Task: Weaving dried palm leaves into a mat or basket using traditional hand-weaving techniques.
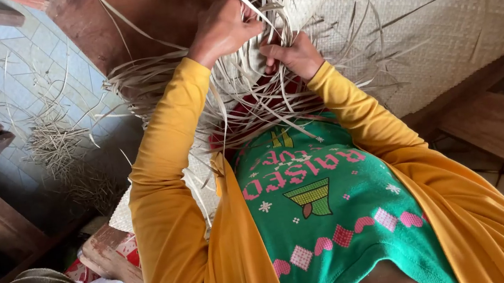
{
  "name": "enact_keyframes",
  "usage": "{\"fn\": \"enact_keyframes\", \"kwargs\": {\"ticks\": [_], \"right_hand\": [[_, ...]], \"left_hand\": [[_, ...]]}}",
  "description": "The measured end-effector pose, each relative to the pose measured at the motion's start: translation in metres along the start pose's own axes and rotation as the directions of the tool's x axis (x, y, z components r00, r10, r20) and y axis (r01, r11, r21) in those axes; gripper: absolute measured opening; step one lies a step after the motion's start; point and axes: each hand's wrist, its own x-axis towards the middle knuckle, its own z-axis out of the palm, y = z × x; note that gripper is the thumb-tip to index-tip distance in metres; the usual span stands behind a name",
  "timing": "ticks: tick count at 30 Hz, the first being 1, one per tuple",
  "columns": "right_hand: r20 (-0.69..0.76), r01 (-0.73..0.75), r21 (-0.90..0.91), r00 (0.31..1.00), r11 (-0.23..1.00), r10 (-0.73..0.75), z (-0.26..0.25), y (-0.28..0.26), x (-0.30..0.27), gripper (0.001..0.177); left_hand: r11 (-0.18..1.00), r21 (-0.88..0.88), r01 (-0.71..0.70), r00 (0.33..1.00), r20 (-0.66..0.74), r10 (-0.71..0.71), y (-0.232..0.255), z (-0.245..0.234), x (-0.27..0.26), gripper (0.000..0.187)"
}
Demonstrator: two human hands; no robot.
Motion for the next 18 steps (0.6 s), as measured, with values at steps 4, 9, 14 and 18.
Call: {"fn": "enact_keyframes", "kwargs": {"ticks": [4,9,14,18], "right_hand": [[0.009,0.090,0.056,0.996,0.994,-0.091,0.000,0.004,0.001,0.011],[-0.385,0.287,0.451,0.917,0.845,-0.106,0.001,-0.031,-0.002,0.030],[-0.199,0.160,-0.124,0.963,0.979,-0.183,-0.011,0.019,0.004,0.007],[-0.223,-0.154,0.395,0.940,0.906,0.257,0.007,0.010,-0.001,0.015]], "left_hand": [[0.984,0.050,0.170,0.978,0.116,-0.175,-0.006,0.019,0.009,0.026],[0.992,-0.067,0.108,0.992,0.078,-0.103,-0.010,0.019,0.015,0.037],[0.988,-0.059,0.142,0.981,0.140,-0.133,-0.007,0.020,0.008,0.021],[0.991,0.091,0.096,0.982,0.156,-0.109,0.014,0.008,-0.008,0.028]]}}
